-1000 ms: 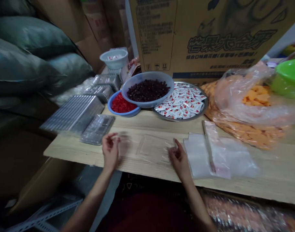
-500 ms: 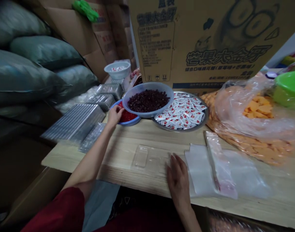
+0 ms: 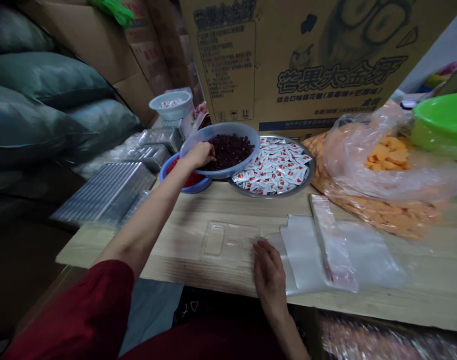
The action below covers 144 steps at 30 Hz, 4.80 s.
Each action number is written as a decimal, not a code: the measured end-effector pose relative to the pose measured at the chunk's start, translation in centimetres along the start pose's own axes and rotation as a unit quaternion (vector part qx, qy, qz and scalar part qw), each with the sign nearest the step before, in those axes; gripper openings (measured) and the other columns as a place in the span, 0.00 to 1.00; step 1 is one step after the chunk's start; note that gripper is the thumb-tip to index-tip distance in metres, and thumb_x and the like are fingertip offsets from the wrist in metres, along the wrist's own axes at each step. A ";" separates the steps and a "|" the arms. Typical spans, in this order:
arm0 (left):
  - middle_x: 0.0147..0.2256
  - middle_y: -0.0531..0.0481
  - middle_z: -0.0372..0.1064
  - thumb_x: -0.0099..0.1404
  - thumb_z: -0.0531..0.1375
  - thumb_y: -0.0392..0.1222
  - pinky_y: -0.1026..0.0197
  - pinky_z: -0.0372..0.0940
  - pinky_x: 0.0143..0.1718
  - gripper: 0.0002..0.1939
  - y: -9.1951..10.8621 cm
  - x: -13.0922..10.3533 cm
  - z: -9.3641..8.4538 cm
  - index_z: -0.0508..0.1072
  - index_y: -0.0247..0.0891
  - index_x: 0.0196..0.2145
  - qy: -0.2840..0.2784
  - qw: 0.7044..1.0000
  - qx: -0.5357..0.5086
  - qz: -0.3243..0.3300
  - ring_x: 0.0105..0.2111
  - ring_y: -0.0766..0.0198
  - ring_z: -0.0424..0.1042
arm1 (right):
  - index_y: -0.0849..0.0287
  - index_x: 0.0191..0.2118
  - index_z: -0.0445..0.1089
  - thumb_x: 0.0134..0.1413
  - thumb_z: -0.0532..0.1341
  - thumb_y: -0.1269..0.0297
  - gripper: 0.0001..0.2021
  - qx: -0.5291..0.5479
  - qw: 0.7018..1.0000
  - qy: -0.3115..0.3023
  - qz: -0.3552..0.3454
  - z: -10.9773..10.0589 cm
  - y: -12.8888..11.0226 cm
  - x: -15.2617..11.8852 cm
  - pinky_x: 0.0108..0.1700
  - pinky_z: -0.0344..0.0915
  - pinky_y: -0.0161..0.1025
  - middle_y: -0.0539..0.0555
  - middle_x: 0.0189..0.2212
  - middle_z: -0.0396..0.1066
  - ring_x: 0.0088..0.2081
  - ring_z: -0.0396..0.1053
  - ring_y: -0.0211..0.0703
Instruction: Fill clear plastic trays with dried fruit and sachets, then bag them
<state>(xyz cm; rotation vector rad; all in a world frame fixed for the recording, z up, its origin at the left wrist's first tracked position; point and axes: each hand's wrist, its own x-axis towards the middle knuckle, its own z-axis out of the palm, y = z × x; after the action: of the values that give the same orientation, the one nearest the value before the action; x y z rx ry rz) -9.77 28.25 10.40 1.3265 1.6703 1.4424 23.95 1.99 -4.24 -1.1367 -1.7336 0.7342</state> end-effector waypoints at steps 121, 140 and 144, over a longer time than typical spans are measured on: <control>0.28 0.49 0.72 0.59 0.64 0.41 0.58 0.66 0.38 0.05 -7.9 -8.2 -9.6 0.74 0.37 0.29 0.067 0.954 0.290 -0.015 0.32 0.59 0.71 | 0.54 0.52 0.73 0.65 0.59 0.72 0.13 -0.012 0.995 0.021 -0.094 0.5 2.1 -1.9 0.54 0.72 0.60 0.60 0.52 0.72 0.56 0.70 0.54; 0.29 0.47 0.76 0.54 0.64 0.33 0.55 0.68 0.44 0.06 -6.0 -9.0 -10.1 0.80 0.37 0.31 0.069 0.969 0.236 -0.012 0.35 0.55 0.75 | 0.54 0.51 0.73 0.66 0.60 0.70 0.12 -0.019 0.995 0.016 -0.094 0.7 2.8 -2.3 0.55 0.70 0.57 0.60 0.53 0.72 0.54 0.71 0.54; 0.36 0.47 0.77 0.67 0.57 0.44 0.61 0.68 0.38 0.16 -4.8 -12.6 -9.1 0.78 0.34 0.46 0.132 0.984 0.117 0.028 0.32 0.64 0.73 | 0.55 0.51 0.73 0.65 0.60 0.71 0.12 -0.023 0.995 0.015 -0.095 0.6 2.2 -2.2 0.54 0.71 0.55 0.60 0.52 0.72 0.54 0.71 0.52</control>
<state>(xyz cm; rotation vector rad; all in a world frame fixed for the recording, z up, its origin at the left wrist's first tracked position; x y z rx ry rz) -14.84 13.46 5.97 1.3607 2.0413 1.5482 24.59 0.87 -7.14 -0.9929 -1.8127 0.5608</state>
